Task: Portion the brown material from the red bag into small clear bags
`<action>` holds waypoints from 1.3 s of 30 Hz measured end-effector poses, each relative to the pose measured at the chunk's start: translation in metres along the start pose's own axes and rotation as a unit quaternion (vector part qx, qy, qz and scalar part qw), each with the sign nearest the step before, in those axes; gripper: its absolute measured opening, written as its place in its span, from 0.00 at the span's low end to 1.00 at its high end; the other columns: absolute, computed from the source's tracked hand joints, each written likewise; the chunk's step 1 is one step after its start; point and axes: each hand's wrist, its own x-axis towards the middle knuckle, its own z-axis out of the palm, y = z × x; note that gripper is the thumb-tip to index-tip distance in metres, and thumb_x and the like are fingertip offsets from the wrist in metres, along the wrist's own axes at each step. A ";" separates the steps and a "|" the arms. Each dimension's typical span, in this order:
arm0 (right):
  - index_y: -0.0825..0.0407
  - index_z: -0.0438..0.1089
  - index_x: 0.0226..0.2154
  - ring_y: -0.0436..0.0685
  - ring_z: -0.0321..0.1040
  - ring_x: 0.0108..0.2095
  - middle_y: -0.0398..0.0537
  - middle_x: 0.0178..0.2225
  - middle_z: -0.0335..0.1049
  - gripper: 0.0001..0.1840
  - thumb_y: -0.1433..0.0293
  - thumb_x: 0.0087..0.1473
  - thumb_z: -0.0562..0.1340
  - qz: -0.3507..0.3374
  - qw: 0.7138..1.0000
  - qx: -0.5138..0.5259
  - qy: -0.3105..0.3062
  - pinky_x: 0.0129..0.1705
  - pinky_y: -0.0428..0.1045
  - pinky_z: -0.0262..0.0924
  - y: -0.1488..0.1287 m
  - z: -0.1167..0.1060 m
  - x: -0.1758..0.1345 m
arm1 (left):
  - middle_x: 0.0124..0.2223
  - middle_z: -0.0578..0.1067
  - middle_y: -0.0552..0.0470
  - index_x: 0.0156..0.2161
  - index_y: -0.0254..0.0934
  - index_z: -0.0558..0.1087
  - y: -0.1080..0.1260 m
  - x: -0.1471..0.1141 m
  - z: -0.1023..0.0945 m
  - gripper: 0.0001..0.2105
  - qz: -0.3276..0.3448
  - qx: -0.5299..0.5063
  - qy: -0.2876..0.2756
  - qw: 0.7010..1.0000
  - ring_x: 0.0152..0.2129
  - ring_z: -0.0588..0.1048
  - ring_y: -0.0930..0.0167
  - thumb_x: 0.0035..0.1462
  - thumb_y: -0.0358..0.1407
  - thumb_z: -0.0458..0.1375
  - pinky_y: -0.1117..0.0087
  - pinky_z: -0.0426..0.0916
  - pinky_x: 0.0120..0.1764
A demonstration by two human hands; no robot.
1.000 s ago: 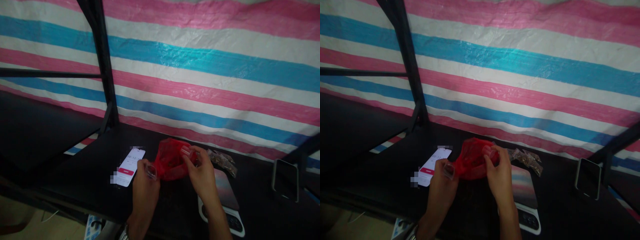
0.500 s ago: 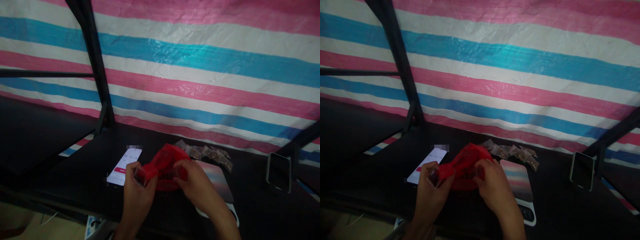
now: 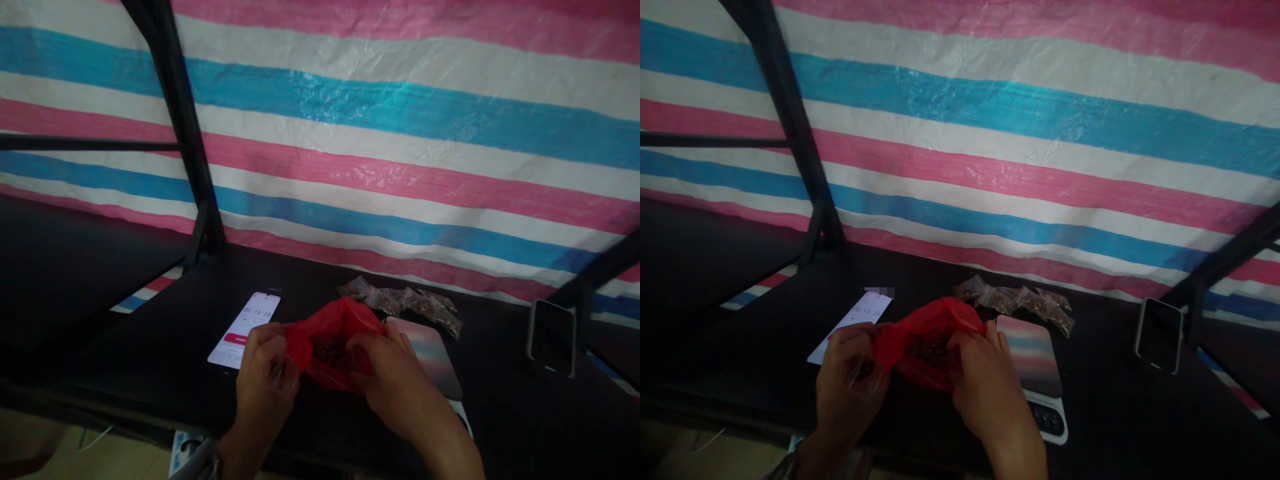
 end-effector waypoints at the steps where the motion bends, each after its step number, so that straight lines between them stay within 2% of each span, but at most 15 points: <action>1: 0.45 0.79 0.42 0.70 0.67 0.50 0.51 0.44 0.79 0.21 0.83 0.49 0.66 0.000 1.000 0.000 0.007 0.52 0.62 0.61 -0.001 -0.001 0.000 | 0.40 0.74 0.52 0.42 0.44 0.70 0.000 -0.001 -0.001 0.16 0.001 -0.009 -0.008 1.000 0.36 0.80 0.67 0.54 0.19 0.57 0.69 0.76 0.34; 6: 0.45 0.78 0.43 0.72 0.64 0.53 0.51 0.47 0.81 0.18 0.81 0.55 0.64 -0.015 0.999 -0.019 0.029 0.56 0.67 0.56 -0.018 -0.006 0.001 | 0.41 0.74 0.53 0.41 0.44 0.69 0.002 -0.004 -0.004 0.17 -0.013 -0.054 -0.022 0.998 0.36 0.81 0.68 0.53 0.18 0.57 0.70 0.76 0.34; 10: 0.46 0.77 0.41 0.75 0.62 0.56 0.52 0.48 0.81 0.18 0.83 0.54 0.62 -0.024 0.998 -0.050 0.034 0.55 0.67 0.54 -0.031 0.001 0.006 | 0.39 0.74 0.53 0.41 0.44 0.68 0.002 -0.003 -0.002 0.17 -0.025 -0.065 -0.010 0.998 0.34 0.79 0.68 0.51 0.19 0.57 0.70 0.75 0.33; 16: 0.47 0.77 0.41 0.74 0.63 0.54 0.53 0.46 0.81 0.23 0.86 0.48 0.60 -0.014 0.996 -0.073 0.042 0.53 0.64 0.55 -0.021 0.011 0.012 | 0.38 0.75 0.52 0.39 0.44 0.67 -0.004 -0.007 0.002 0.13 -0.057 -0.056 -0.011 0.997 0.34 0.79 0.67 0.53 0.22 0.58 0.68 0.75 0.34; 20: 0.46 0.77 0.39 0.74 0.64 0.53 0.52 0.44 0.82 0.23 0.86 0.47 0.60 -0.010 0.993 -0.088 0.074 0.53 0.65 0.54 -0.015 0.013 0.012 | 0.39 0.74 0.52 0.38 0.43 0.67 -0.006 -0.009 0.003 0.12 -0.081 -0.074 -0.022 0.994 0.35 0.78 0.66 0.53 0.24 0.58 0.67 0.75 0.36; 23: 0.46 0.78 0.43 0.74 0.65 0.53 0.53 0.45 0.82 0.24 0.85 0.49 0.61 -0.015 0.993 -0.084 0.081 0.53 0.65 0.55 -0.015 0.016 0.013 | 0.36 0.72 0.53 0.37 0.43 0.67 -0.007 -0.010 0.004 0.09 -0.118 -0.057 -0.040 0.991 0.32 0.75 0.67 0.56 0.25 0.59 0.68 0.72 0.34; 26: 0.48 0.79 0.49 0.76 0.64 0.56 0.56 0.50 0.82 0.25 0.83 0.51 0.62 -0.017 0.993 -0.092 0.078 0.53 0.65 0.55 -0.015 0.022 0.017 | 0.39 0.70 0.53 0.40 0.43 0.66 -0.009 -0.011 0.004 0.08 -0.182 -0.048 -0.038 0.981 0.33 0.73 0.66 0.59 0.30 0.60 0.67 0.72 0.34; 30: 0.50 0.80 0.45 0.75 0.64 0.56 0.58 0.48 0.83 0.22 0.82 0.51 0.61 0.011 0.992 -0.115 0.047 0.54 0.64 0.55 -0.010 0.030 0.024 | 0.41 0.68 0.53 0.46 0.43 0.65 -0.010 -0.014 0.003 0.18 -0.254 0.026 -0.052 0.965 0.35 0.72 0.63 0.55 0.39 0.68 0.59 0.73 0.38; 33: 0.51 0.79 0.45 0.74 0.65 0.55 0.58 0.45 0.84 0.22 0.83 0.50 0.61 0.021 0.992 -0.118 0.035 0.53 0.62 0.55 -0.005 0.032 0.026 | 0.46 0.69 0.50 0.51 0.42 0.66 -0.006 -0.018 0.002 0.20 -0.272 0.066 -0.095 0.955 0.38 0.74 0.60 0.56 0.38 0.67 0.53 0.74 0.43; 36: 0.50 0.79 0.48 0.72 0.65 0.55 0.56 0.45 0.83 0.27 0.85 0.47 0.61 0.021 0.991 -0.124 0.032 0.53 0.61 0.54 -0.001 0.031 0.025 | 0.48 0.69 0.49 0.51 0.42 0.66 -0.003 -0.023 0.002 0.18 -0.291 0.020 -0.110 0.950 0.41 0.75 0.60 0.56 0.33 0.64 0.53 0.75 0.45; 39: 0.50 0.79 0.48 0.71 0.65 0.56 0.55 0.45 0.83 0.26 0.85 0.48 0.61 0.034 0.993 -0.116 -0.001 0.53 0.59 0.53 0.001 0.029 0.024 | 0.44 0.71 0.52 0.48 0.42 0.64 -0.003 -0.022 0.003 0.20 -0.348 -0.090 -0.077 0.930 0.38 0.76 0.63 0.52 0.32 0.65 0.60 0.76 0.42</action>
